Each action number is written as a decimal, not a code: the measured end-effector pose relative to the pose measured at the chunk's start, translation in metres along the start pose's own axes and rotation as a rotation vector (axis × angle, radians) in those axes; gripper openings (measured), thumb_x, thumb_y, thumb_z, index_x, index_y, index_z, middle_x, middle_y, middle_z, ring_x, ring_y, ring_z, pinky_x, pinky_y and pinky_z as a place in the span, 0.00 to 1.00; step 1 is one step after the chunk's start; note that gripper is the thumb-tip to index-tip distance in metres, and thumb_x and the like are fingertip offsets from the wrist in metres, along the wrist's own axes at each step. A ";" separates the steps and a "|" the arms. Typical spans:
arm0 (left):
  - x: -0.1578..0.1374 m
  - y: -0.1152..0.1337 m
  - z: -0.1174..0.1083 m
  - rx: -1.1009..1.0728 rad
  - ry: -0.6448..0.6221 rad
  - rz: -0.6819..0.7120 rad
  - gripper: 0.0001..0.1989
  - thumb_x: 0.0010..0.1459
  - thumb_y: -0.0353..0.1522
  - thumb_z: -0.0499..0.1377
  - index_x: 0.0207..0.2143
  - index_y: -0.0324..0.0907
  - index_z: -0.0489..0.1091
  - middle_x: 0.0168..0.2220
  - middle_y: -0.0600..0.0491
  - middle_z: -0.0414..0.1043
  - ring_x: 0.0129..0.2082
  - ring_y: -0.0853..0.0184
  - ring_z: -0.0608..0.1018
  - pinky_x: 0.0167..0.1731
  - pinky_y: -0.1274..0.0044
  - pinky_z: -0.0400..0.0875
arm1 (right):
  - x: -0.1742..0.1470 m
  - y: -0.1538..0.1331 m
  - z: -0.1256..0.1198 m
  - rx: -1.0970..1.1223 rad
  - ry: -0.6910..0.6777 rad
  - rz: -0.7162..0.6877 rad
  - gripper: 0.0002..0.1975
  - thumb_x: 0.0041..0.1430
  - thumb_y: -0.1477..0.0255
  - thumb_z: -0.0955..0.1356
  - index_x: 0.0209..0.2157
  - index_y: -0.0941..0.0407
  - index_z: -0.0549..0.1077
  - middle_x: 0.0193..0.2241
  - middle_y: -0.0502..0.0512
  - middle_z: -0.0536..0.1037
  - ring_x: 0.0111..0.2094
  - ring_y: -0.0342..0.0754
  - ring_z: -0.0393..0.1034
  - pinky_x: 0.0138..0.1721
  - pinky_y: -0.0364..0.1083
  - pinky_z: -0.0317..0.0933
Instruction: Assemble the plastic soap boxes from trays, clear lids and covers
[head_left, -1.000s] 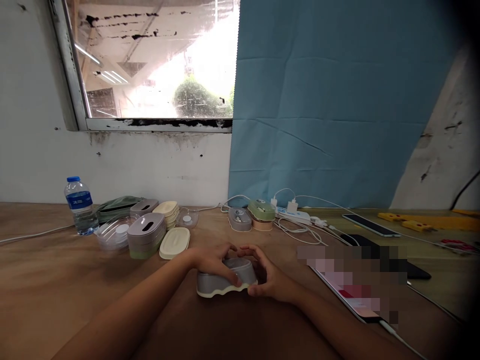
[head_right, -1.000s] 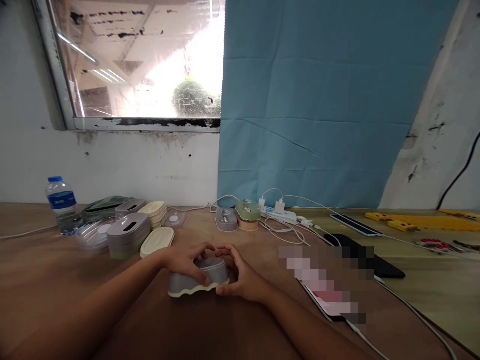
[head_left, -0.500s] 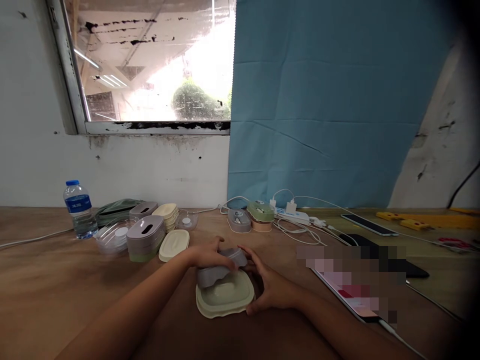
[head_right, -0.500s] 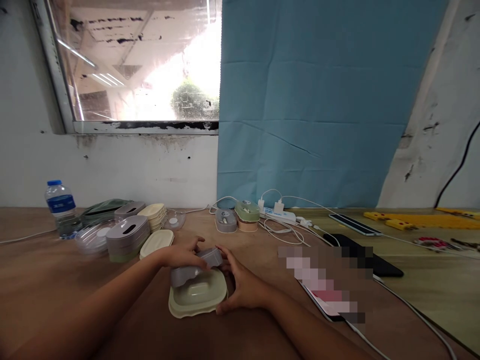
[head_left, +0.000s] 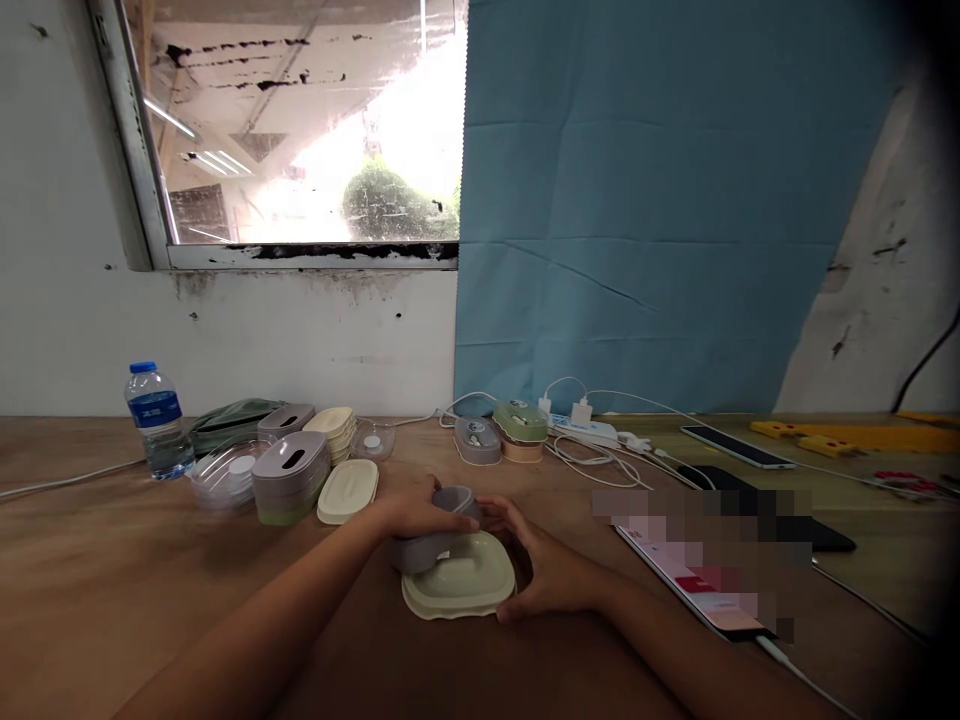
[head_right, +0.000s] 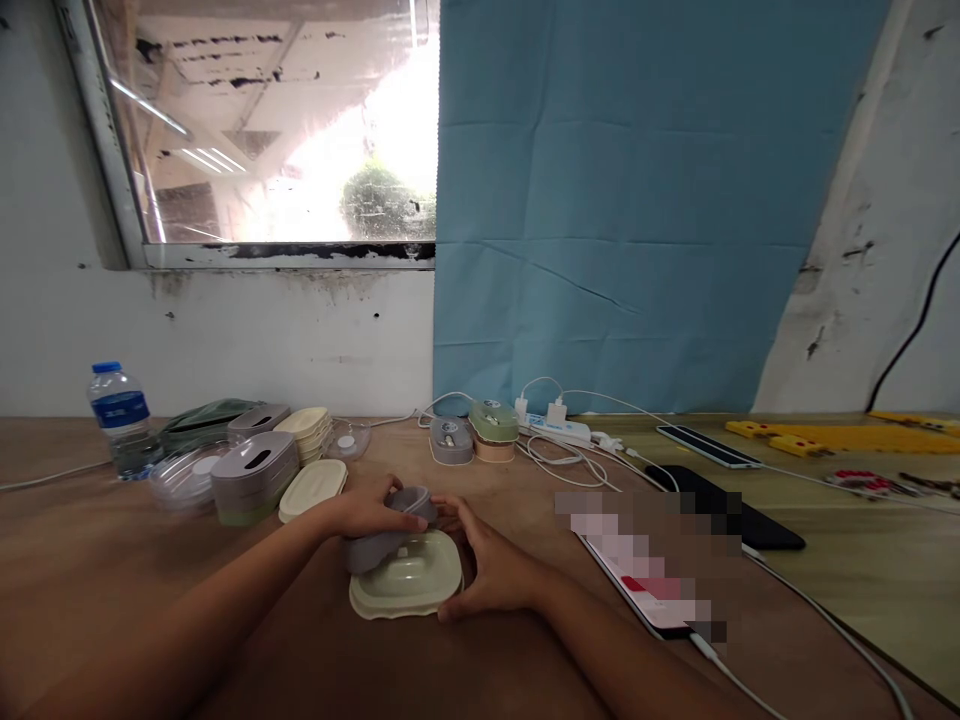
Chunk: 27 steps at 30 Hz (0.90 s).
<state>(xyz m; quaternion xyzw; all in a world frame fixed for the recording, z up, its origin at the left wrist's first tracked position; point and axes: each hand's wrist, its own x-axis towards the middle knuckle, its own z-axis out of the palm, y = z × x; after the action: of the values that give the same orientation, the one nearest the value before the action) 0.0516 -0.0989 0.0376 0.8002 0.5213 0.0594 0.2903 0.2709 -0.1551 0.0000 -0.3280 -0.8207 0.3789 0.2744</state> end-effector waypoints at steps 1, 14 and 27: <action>-0.002 0.002 -0.002 -0.004 -0.022 0.007 0.44 0.35 0.58 0.53 0.51 0.40 0.54 0.49 0.44 0.63 0.45 0.55 0.69 0.37 0.73 0.65 | 0.000 0.000 -0.001 0.003 0.000 -0.005 0.52 0.32 0.64 0.75 0.56 0.53 0.43 0.53 0.60 0.57 0.53 0.54 0.53 0.53 0.54 0.49; -0.038 0.026 -0.031 0.300 -0.261 0.234 0.43 0.29 0.48 0.63 0.50 0.47 0.56 0.55 0.49 0.47 0.48 0.56 0.64 0.47 0.69 0.60 | -0.001 0.006 -0.011 -0.009 0.031 0.008 0.52 0.33 0.65 0.75 0.55 0.52 0.42 0.52 0.61 0.58 0.53 0.54 0.55 0.53 0.55 0.49; -0.033 0.029 -0.013 0.509 -0.166 0.291 0.21 0.33 0.41 0.63 0.32 0.42 0.67 0.32 0.51 0.69 0.28 0.63 0.71 0.24 0.76 0.64 | 0.000 0.008 -0.011 -0.036 0.033 -0.005 0.50 0.33 0.66 0.75 0.55 0.53 0.44 0.53 0.61 0.57 0.54 0.54 0.52 0.55 0.54 0.47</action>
<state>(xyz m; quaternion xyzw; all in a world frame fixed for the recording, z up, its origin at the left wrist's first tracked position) 0.0550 -0.1307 0.0707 0.9158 0.3736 -0.0976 0.1107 0.2815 -0.1463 0.0003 -0.3370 -0.8235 0.3580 0.2830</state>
